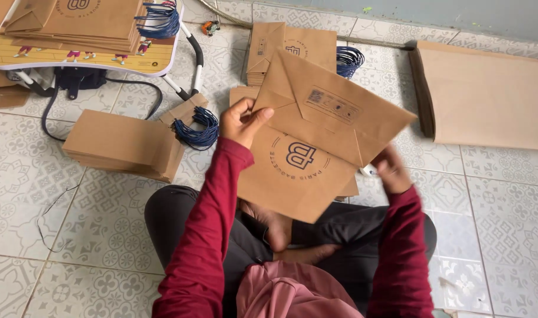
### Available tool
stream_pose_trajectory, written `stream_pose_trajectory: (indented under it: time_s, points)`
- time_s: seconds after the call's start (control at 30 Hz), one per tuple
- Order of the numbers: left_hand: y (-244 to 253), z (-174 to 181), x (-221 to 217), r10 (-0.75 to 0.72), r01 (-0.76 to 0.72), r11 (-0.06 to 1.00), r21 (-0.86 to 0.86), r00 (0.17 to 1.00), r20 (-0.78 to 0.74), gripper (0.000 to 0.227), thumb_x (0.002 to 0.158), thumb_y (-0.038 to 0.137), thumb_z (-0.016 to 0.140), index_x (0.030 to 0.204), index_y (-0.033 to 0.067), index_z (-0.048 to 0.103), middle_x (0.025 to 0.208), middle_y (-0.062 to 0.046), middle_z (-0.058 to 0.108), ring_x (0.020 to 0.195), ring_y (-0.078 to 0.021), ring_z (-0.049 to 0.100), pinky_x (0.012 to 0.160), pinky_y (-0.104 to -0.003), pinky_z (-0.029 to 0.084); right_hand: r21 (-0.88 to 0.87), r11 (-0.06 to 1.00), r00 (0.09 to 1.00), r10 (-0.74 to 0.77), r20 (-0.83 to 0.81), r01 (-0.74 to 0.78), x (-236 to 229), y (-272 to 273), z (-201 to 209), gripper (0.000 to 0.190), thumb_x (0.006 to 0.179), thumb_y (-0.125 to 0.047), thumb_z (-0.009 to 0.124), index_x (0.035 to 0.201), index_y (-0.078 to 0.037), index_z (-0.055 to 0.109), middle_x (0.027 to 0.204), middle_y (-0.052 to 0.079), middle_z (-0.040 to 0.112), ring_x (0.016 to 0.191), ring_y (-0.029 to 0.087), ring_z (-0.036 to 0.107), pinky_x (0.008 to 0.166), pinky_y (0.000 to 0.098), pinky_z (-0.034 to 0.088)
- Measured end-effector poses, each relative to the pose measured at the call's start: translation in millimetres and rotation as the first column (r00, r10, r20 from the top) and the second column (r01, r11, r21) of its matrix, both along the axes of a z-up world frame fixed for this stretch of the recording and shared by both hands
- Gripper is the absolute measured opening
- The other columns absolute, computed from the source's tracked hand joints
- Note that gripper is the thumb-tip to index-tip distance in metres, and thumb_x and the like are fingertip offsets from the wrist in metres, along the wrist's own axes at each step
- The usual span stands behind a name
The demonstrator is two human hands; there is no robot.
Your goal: Attaching cord handles to paper bags using glue and cardboard reinforcement strips.
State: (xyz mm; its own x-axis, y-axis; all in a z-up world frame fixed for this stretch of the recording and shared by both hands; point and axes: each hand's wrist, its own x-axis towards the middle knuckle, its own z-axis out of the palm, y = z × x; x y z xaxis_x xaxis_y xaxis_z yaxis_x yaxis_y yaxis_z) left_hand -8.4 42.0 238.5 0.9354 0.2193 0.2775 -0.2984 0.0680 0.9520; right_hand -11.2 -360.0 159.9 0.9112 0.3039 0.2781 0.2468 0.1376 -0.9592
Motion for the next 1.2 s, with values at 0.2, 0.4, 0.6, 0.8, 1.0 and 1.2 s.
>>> stream_pose_trajectory:
  time_s: [0.2, 0.4, 0.6, 0.8, 1.0, 1.2]
  points:
    - [-8, -125, 10, 0.183, -0.200, 0.977, -0.075, 0.965, -0.189, 0.021, 0.088, 0.034, 0.083, 0.094, 0.0159, 0.075, 0.082, 0.002, 0.070, 0.079, -0.0076, 0.062, 0.075, -0.028, 0.054, 0.002, 0.996, 0.937, -0.087, -0.339, 0.094, -32, 72, -38, 0.064, 0.090, 0.000, 0.071, 0.150, -0.015, 0.053, 0.113, 0.018, 0.072, 0.099, 0.029, 0.073, 0.082, 0.0456, 0.063]
    - [-1, -187, 16, 0.191, -0.193, 0.981, 0.029, 0.920, -0.343, 0.061, 0.095, 0.021, 0.068, 0.148, 0.0013, 0.047, 0.139, -0.033, 0.055, 0.125, -0.0447, 0.059, 0.106, -0.048, 0.051, -0.254, 0.939, 0.890, -0.312, -0.333, 0.234, 41, 83, -114, 0.063, 0.094, -0.018, 0.077, 0.152, -0.019, 0.052, 0.128, 0.027, 0.065, 0.121, 0.042, 0.063, 0.105, 0.0547, 0.050]
    - [14, -252, 36, 0.283, 0.026, 0.872, 0.489, 0.787, -0.548, 0.082, 0.092, 0.019, 0.068, 0.162, 0.0114, 0.026, 0.154, -0.031, 0.036, 0.141, -0.0505, 0.041, 0.116, -0.057, 0.043, -0.715, 0.527, 0.835, -0.530, 0.147, 0.460, 113, 102, -234, 0.069, 0.085, -0.019, 0.082, 0.149, -0.019, 0.057, 0.112, 0.013, 0.066, 0.095, 0.032, 0.069, 0.092, 0.0438, 0.060]
    - [-21, -279, 5, 0.367, 0.422, 0.315, 0.850, 0.772, -0.519, 0.063, 0.101, 0.031, 0.053, 0.158, 0.0200, 0.029, 0.166, -0.009, 0.019, 0.152, -0.0340, 0.023, 0.120, -0.051, 0.034, -0.800, 0.105, 0.786, -0.299, 0.541, 0.590, 90, 128, -221, 0.047, 0.096, -0.042, 0.066, 0.142, -0.035, 0.059, 0.126, -0.006, 0.052, 0.113, 0.024, 0.050, 0.088, 0.0415, 0.046]
    - [-16, -272, -1, 0.344, 0.379, 0.378, 0.845, 0.790, -0.508, 0.060, 0.102, 0.031, 0.052, 0.157, 0.0217, 0.029, 0.165, -0.007, 0.021, 0.151, -0.0326, 0.023, 0.121, -0.050, 0.031, -0.785, 0.057, 0.786, -0.092, 0.611, 0.617, 111, 99, -252, 0.042, 0.098, -0.040, 0.064, 0.136, -0.021, 0.068, 0.127, -0.002, 0.069, 0.114, 0.023, 0.059, 0.094, 0.0378, 0.046]
    - [2, -293, -7, 0.310, 0.203, 0.718, 0.666, 0.763, -0.567, 0.053, 0.101, 0.042, 0.055, 0.150, 0.0292, 0.044, 0.145, -0.007, 0.048, 0.119, -0.0264, 0.065, 0.100, -0.041, 0.056, -0.900, 0.404, 0.886, -0.461, -0.047, 0.163, 52, 39, -213, 0.053, 0.091, -0.047, 0.070, 0.142, -0.046, 0.057, 0.099, -0.010, 0.075, 0.092, 0.014, 0.074, 0.085, 0.0334, 0.058]
